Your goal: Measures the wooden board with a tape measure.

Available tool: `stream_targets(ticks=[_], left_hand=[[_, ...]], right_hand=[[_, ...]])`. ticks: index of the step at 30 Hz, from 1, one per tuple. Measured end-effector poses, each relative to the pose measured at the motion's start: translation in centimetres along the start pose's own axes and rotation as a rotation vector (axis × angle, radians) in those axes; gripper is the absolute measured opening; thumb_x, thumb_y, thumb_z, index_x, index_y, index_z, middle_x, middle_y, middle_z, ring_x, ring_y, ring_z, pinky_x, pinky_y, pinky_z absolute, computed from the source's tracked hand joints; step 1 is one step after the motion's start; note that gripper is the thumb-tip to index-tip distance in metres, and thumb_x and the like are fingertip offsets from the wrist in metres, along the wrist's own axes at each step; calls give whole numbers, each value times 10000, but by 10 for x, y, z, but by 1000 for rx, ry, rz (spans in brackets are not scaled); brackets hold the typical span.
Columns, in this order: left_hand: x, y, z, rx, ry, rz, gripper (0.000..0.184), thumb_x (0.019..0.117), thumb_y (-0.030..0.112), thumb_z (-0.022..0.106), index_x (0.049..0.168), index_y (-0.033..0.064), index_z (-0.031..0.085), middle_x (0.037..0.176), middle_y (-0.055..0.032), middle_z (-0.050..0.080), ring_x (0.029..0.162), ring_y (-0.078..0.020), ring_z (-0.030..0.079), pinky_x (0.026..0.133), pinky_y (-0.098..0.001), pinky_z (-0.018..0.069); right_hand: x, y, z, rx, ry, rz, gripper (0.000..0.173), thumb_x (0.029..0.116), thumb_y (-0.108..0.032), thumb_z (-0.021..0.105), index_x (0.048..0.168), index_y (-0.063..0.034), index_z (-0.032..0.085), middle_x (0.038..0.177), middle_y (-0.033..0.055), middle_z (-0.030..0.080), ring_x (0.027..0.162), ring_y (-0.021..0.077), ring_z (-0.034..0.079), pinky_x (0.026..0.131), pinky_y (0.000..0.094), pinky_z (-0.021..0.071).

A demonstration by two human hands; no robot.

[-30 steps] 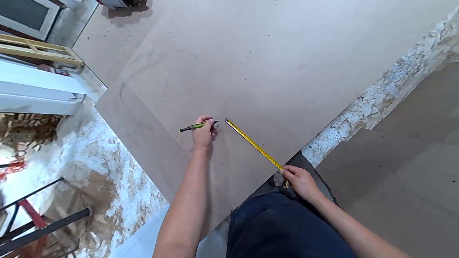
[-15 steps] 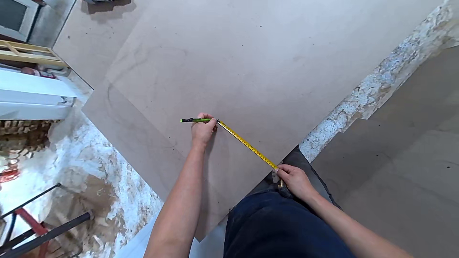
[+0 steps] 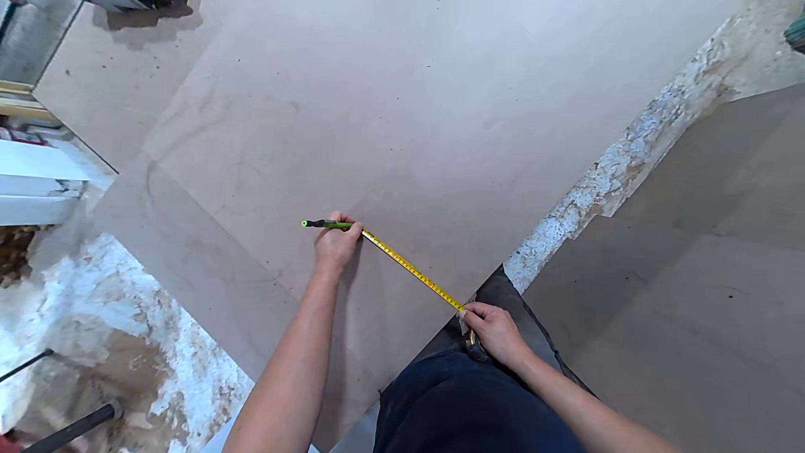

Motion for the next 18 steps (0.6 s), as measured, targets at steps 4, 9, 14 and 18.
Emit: stream_targets(ticks=[4, 9, 14, 18], left_hand=[[7, 19, 8, -18, -13, -12, 140, 941, 250, 751, 969, 124, 699, 816, -64, 700, 754, -228, 678, 732, -516, 554], [26, 62, 25, 8, -46, 24, 146, 949, 270, 742, 989, 138, 693, 807, -60, 697, 753, -225, 676, 727, -518, 553], [58, 123, 52, 7, -98, 70, 167, 951, 278, 734, 999, 124, 693, 813, -73, 699, 759, -242, 686, 741, -527, 562], [88, 195, 82, 10, -124, 95, 175, 943, 274, 728, 1003, 113, 690, 832, -90, 701, 792, -259, 693, 759, -545, 566]], right_hand=[[7, -4, -23, -7, 22, 9, 242, 1007, -388, 591, 978, -256, 792, 774, -101, 707, 709, 47, 649, 685, 319, 536], [22, -11, -66, -16, 35, 6, 248, 1008, -391, 591, 973, -252, 793, 787, -102, 713, 727, 50, 655, 706, 323, 538], [44, -24, -138, -9, 67, 19, 234, 1001, -378, 610, 963, -244, 799, 797, -86, 723, 734, 69, 665, 708, 343, 548], [69, -32, -210, 11, 67, 1, 232, 995, -381, 620, 966, -238, 799, 809, -74, 731, 749, 84, 678, 720, 353, 561]])
Point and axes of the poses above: each hand's wrist, its own x-axis towards the middle knuckle, its own z-axis out of the palm, y = z × x, the point moved 3 cm from there along x, towards the middle knuckle
